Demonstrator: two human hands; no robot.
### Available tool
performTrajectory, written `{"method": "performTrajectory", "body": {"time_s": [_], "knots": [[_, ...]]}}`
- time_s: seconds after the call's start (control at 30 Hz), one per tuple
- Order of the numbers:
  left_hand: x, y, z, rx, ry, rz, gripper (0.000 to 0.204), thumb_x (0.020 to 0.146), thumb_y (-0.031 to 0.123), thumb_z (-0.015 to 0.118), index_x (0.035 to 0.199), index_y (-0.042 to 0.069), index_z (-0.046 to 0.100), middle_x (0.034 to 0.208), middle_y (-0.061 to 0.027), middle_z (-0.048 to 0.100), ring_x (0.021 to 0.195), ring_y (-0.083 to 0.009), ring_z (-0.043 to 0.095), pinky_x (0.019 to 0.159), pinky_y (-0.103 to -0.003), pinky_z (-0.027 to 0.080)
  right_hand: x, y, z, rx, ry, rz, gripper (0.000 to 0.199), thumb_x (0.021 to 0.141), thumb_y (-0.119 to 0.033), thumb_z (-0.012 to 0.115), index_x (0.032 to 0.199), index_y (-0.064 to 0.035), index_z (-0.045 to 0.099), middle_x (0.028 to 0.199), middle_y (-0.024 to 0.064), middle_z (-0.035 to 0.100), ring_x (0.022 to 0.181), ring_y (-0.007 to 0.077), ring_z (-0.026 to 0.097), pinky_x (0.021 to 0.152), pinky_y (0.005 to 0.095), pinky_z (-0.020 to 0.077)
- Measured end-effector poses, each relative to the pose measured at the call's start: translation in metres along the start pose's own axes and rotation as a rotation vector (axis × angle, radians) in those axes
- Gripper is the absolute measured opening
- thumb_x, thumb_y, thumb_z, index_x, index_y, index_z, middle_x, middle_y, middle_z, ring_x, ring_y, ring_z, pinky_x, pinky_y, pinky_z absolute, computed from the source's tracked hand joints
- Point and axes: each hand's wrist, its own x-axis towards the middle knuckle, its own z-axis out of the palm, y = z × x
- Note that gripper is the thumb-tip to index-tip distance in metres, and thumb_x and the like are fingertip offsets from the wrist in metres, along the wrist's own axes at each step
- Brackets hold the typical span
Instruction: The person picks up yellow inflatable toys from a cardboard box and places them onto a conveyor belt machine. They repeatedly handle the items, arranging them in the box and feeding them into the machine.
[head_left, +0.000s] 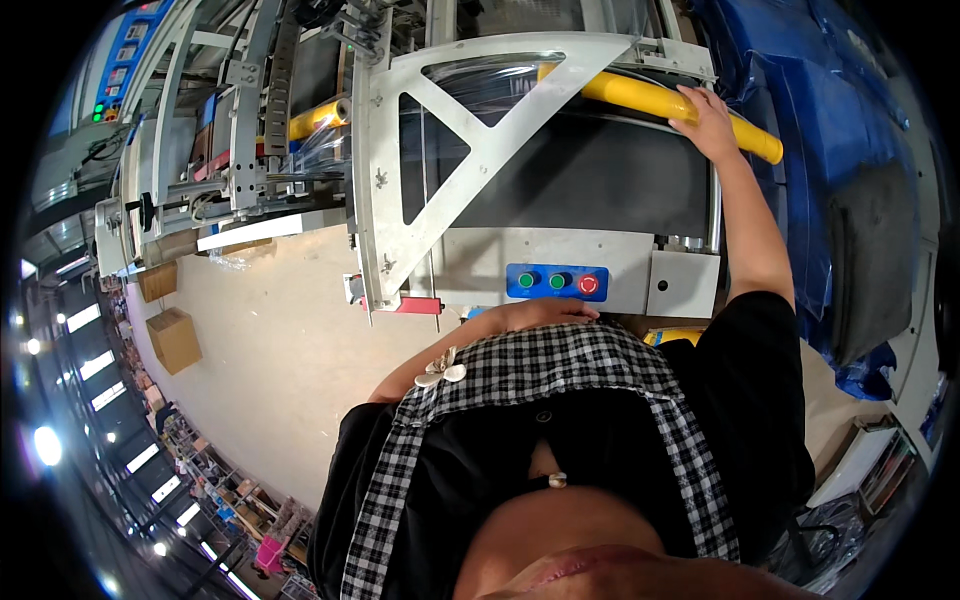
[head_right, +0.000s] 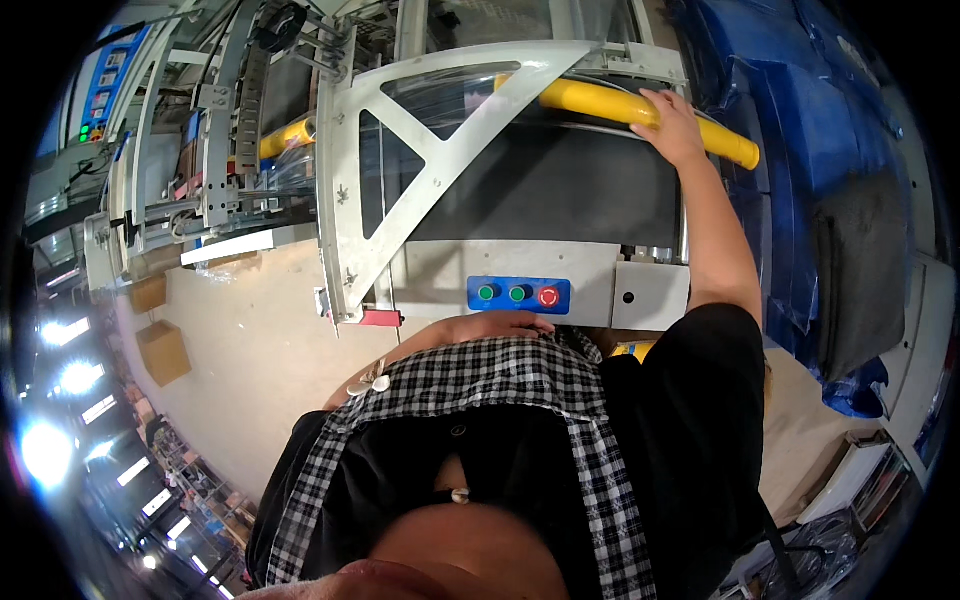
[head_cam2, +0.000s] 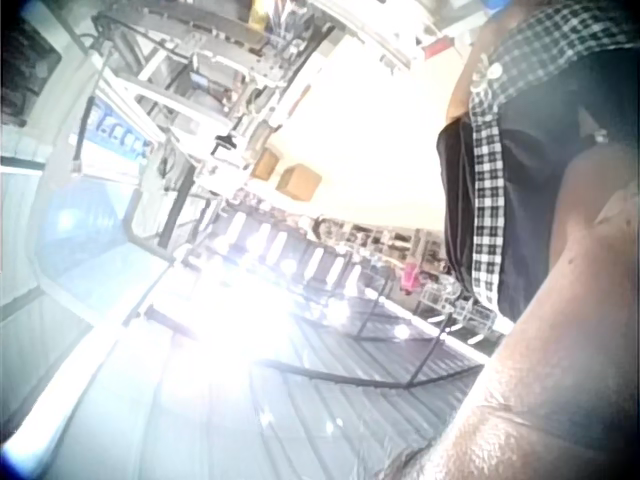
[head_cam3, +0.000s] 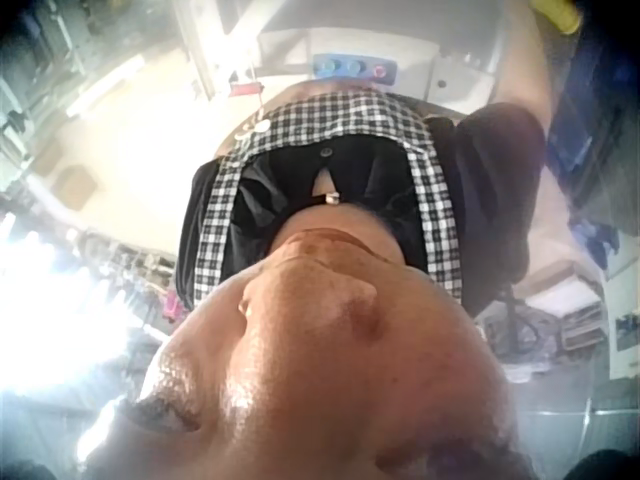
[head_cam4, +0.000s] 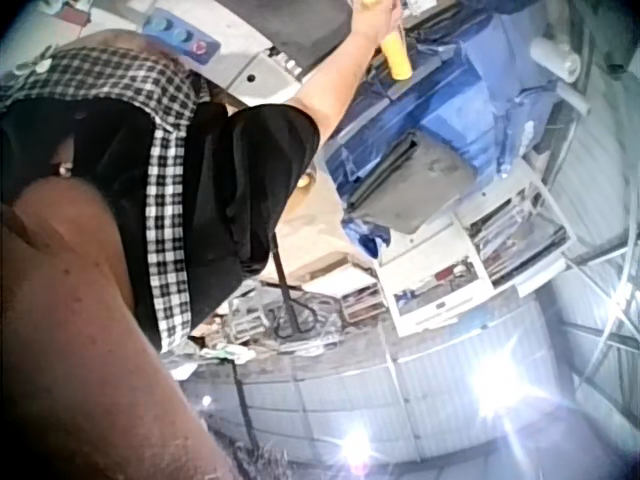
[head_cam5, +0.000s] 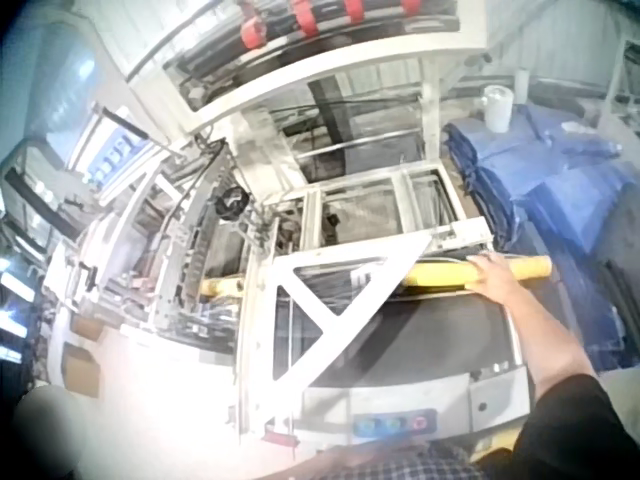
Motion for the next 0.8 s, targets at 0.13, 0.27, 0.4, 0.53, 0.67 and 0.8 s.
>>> {"method": "performTrajectory", "body": {"time_s": [0.13, 0.27, 0.4, 0.53, 0.67, 0.8], "knots": [[-0.002, 0.01, -0.001, 0.041, -0.011, -0.068, 0.046, 0.101, 0.04, 0.044, 0.134, 0.009, 0.051, 0.133, -0.0106, 0.054, 0.125, -0.0232, 0.049, 0.108, -0.032, 0.036, -0.044, -0.029, -0.023, 0.149, 0.171, 0.061, 0.036, 0.08, -0.023, 0.073, 0.11, -0.0069, 0.064, 0.112, 0.0163, 0.062, 0.112, 0.0363, 0.053, 0.097, 0.0407, 0.0417], [0.004, 0.012, -0.004, 0.017, -0.09, 0.017, 0.046, 0.1, 0.038, 0.046, 0.135, 0.009, 0.05, 0.133, -0.0099, 0.053, 0.124, -0.0208, 0.048, 0.108, -0.031, 0.035, -0.184, -0.009, -0.033, -0.007, 0.477, 0.337, 0.028, 0.081, -0.018, 0.071, 0.106, -0.0058, 0.063, 0.105, 0.0147, 0.062, 0.107, 0.0352, 0.054, 0.092, 0.0422, 0.0427], [0.026, -0.004, -0.006, 0.161, -0.208, -0.045, 0.044, 0.1, 0.031, 0.047, 0.136, 0.007, 0.049, 0.133, -0.0083, 0.052, 0.126, -0.0192, 0.046, 0.108, -0.03, 0.033, -0.388, -0.007, -0.024, -0.539, 0.436, 1.021, 0.052, 0.079, -0.026, 0.073, 0.123, -0.0066, 0.052, 0.119, 0.0189, 0.052, 0.113, 0.0378, 0.046, 0.098, 0.048, 0.0375], [0.03, 0.007, 0.001, 0.039, -0.308, -0.063, 0.043, 0.098, 0.023, 0.048, 0.137, 0.004, 0.047, 0.136, -0.0075, 0.051, 0.127, -0.017, 0.044, 0.107, -0.029, 0.033, -0.53, -0.071, -0.023, -0.649, 0.162, 2.038, 0.062, 0.077, -0.041, 0.071, 0.127, -0.0096, 0.05, 0.116, 0.0191, 0.054, 0.117, 0.0369, 0.047, 0.101, 0.0476, 0.0361], [0.047, 0.024, 0.011, 0.094, -0.458, -0.1, 0.044, 0.098, 0.018, 0.046, 0.138, 0.002, 0.045, 0.136, -0.0077, 0.051, 0.128, -0.0162, 0.044, 0.107, -0.028, 0.031, -0.668, -0.093, 0.039, -0.213, 0.55, 2.828, 0.062, 0.078, -0.041, 0.066, 0.13, -0.0131, 0.049, 0.12, 0.0202, 0.055, 0.12, 0.0368, 0.046, 0.104, 0.0466, 0.0337], [0.064, 0.057, 0.015, 0.195, -0.47, -0.116, 0.044, 0.098, 0.022, 0.048, 0.138, 0.002, 0.046, 0.136, -0.0096, 0.052, 0.127, -0.0177, 0.045, 0.107, -0.028, 0.032, -0.541, -0.121, -0.012, -0.005, 0.021, 2.319, 0.069, 0.078, -0.038, 0.069, 0.134, -0.0089, 0.042, 0.136, 0.0179, 0.039, 0.131, 0.0352, 0.033, 0.103, 0.0491, 0.0314]]}}
